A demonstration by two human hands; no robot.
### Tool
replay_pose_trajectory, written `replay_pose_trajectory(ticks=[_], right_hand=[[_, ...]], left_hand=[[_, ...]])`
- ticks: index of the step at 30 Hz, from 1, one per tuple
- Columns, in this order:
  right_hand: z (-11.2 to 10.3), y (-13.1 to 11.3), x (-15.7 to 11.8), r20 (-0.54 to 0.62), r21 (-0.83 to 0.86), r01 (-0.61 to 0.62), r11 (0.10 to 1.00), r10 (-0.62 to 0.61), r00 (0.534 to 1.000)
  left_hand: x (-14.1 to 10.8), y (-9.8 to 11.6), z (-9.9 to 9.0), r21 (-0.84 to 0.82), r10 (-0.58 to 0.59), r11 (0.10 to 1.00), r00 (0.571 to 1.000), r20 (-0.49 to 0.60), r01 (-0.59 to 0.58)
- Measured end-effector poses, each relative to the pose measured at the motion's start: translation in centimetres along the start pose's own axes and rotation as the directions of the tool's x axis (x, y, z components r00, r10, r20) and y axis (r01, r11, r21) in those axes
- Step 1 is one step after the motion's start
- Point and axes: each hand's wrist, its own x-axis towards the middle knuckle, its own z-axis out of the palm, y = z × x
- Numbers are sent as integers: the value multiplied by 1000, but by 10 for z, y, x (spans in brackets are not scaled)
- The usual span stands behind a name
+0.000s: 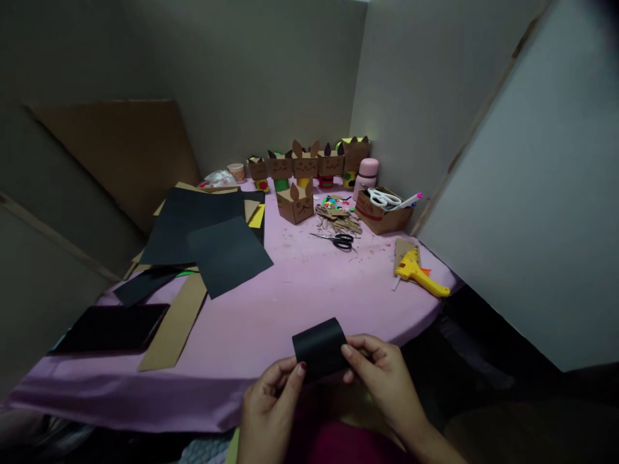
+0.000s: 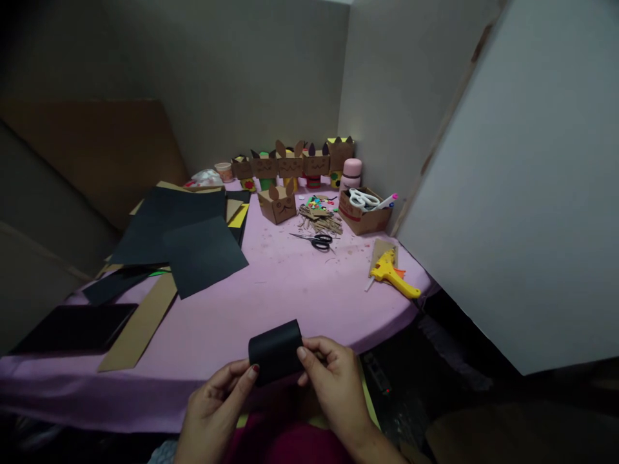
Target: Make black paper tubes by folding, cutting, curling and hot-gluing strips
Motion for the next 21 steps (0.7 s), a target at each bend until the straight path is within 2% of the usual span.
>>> replay_pose_trajectory(ticks=[5, 9, 14, 21], right_hand=[[-1, 3, 2, 27, 107, -116, 987, 114, 993], [-2, 6, 4, 54, 173, -161, 972, 154, 987], [-1, 10, 5, 66, 186, -170, 968, 160, 985], [0, 12, 5, 66, 198, -172, 965, 162, 985]], left_hand=[[4, 2, 1, -154, -112, 980, 989, 93, 126], [4, 2, 2, -246, -175, 947, 973, 151, 209], [4, 3, 4, -309, -174, 931, 981, 91, 193], [2, 2, 4, -291, -172, 939, 983, 61, 182]])
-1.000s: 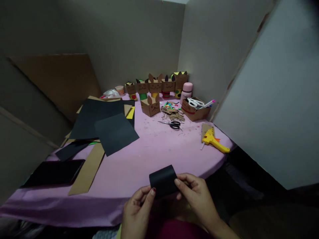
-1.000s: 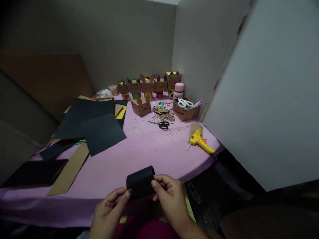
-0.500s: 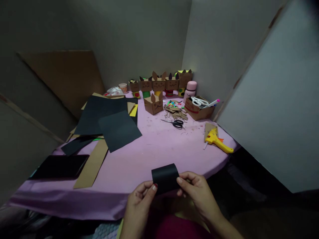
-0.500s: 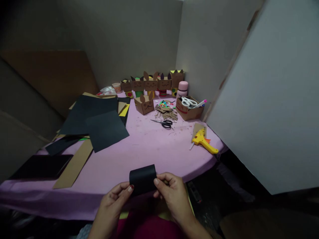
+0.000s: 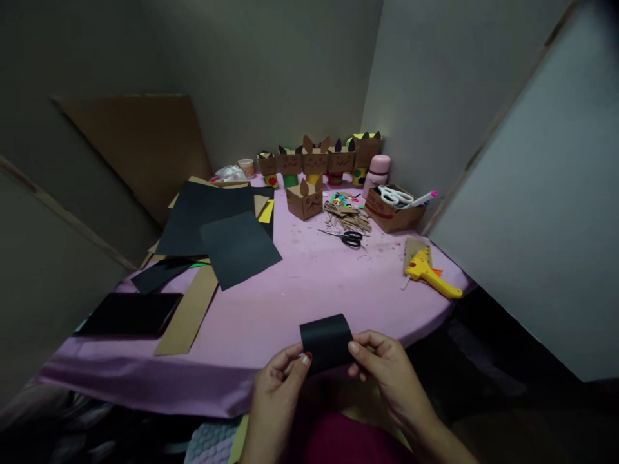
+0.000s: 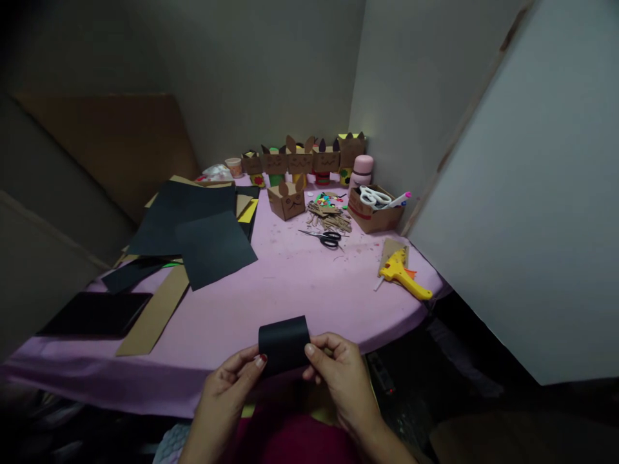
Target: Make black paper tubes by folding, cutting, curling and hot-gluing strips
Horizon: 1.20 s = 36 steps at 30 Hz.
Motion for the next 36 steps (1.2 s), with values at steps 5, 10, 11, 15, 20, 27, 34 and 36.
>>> replay_pose_trajectory(ticks=[5, 10, 11, 15, 20, 27, 34, 36], right_hand=[[1, -1, -1, -6, -2, 0, 1000, 0, 1000], [1, 1, 0, 6, -24, 2, 1000, -2, 1000], [1, 1, 0, 10, -33, 2, 999, -2, 1000], [1, 1, 0, 5, -50, -1, 999, 1, 1000], [-1, -3, 1, 27, -46, 23, 999, -22, 999], [-2, -11, 3, 81, -83, 225, 971, -218, 973], [2, -8, 3, 48, 16, -21, 1000, 20, 999], [3, -7, 4, 38, 41, -54, 998, 53, 998]], left_hand=[[0, 0, 0, 20, 5, 1000, 1000, -15, -5], [1, 0, -1, 24, 14, 1000, 1000, -7, -14], [1, 0, -2, 27, 16, 1000, 1000, -6, -16], [5, -2, -6, 63, 9, 998, 1000, 1, -9], [9, -1, -10, 152, 112, 982, 994, -6, -110], [9, 13, -8, 186, 174, 968, 985, -9, -170], [12, 17, -6, 111, 91, 990, 996, -9, -89], [12, 16, -6, 107, 91, 990, 996, -10, -89]])
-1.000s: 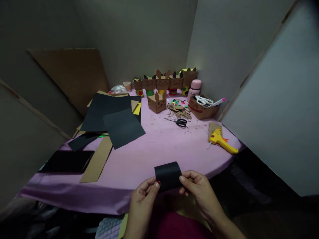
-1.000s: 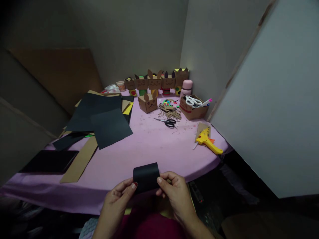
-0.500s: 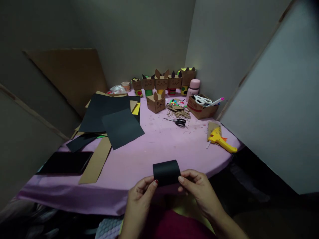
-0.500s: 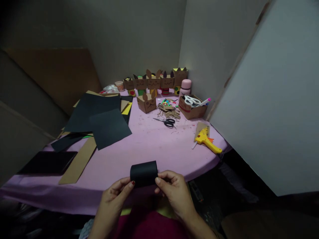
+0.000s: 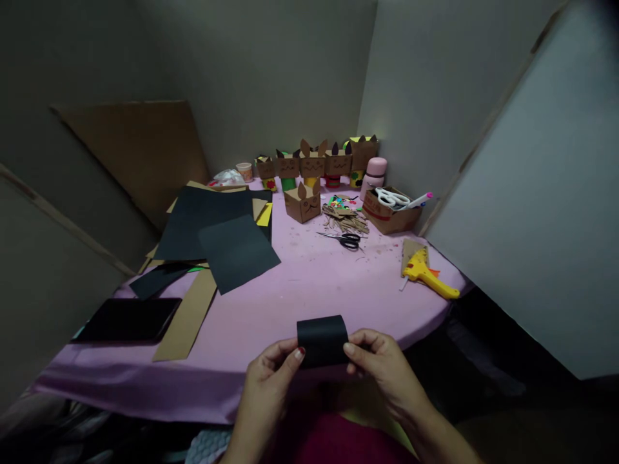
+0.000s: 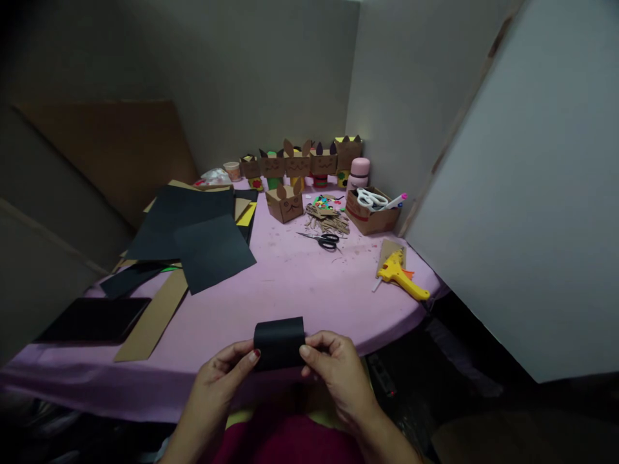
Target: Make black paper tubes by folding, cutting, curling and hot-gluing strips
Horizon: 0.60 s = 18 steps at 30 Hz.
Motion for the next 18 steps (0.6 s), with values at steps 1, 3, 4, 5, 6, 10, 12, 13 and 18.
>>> replay_pose_trajectory(ticks=[1, 3, 4, 5, 6, 10, 12, 13, 18], right_hand=[[1, 0, 0, -6, 4, -5, 1000, 5, 1000], [2, 0, 1, -15, 6, -6, 1000, 6, 1000], [2, -1, 1, -17, 8, -6, 1000, 6, 1000], [2, 0, 1, -17, 12, -8, 1000, 8, 1000], [2, 0, 1, -12, 17, -15, 1000, 15, 1000], [1, 5, 2, 8, 60, -45, 997, 44, 999], [0, 8, 2, 15, 83, -54, 995, 53, 998], [0, 8, 2, 18, 92, -58, 994, 56, 998], [2, 4, 1, 5, 62, -45, 997, 44, 999]], left_hand=[[0, 0, 0, -1, 0, 1000, 1000, -4, 0], [0, 0, 0, -5, -4, 1000, 1000, -17, 4], [0, 0, 1, -7, -8, 1000, 1000, -21, 8], [0, 0, 1, -7, -11, 1000, 1000, -27, 11], [0, -1, 1, -5, -12, 1000, 999, -34, 12], [0, -3, 0, 15, -28, 999, 998, -57, 28], [0, -5, -2, 9, -42, 999, 997, -59, 43], [0, -5, -2, 6, -47, 999, 997, -58, 47], [0, -5, -2, 3, -46, 999, 999, -4, 46]])
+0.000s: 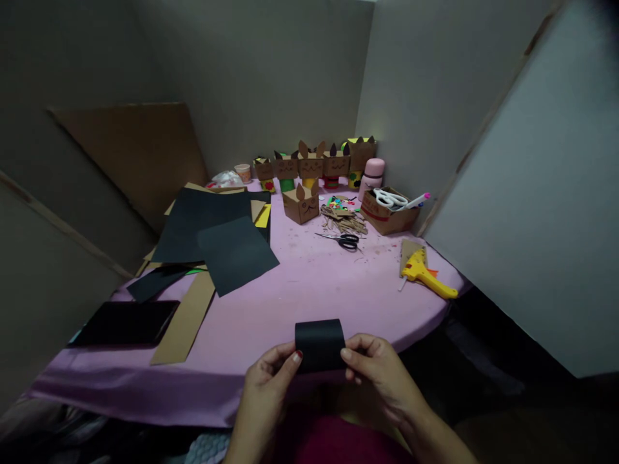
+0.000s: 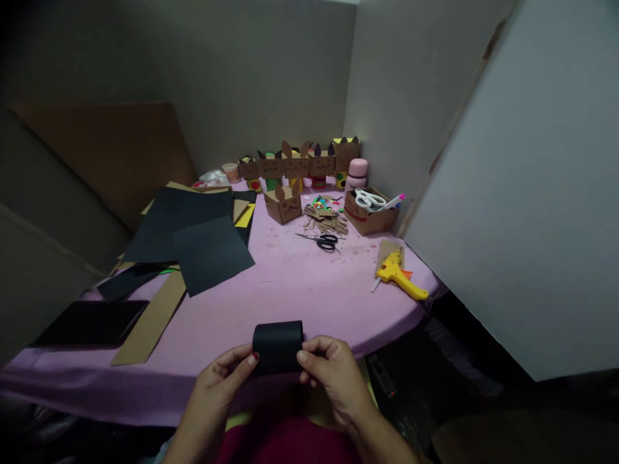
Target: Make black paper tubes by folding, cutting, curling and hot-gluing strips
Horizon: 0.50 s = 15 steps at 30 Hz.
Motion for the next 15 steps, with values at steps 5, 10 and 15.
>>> replay_pose_trajectory(ticks=[5, 10, 15], right_hand=[[0, -1, -2, -15, -2, 41, 999, -41, 999], [-1, 1, -1, -46, -4, 50, 999, -50, 998], [0, 1, -3, -24, -22, 73, 997, -74, 997]], left_hand=[[1, -2, -1, 17, 47, 999, 999, -22, -46], [-1, -3, -2, 57, 79, 995, 997, -6, -79], [-5, -4, 5, 66, 110, 991, 990, 88, -115]])
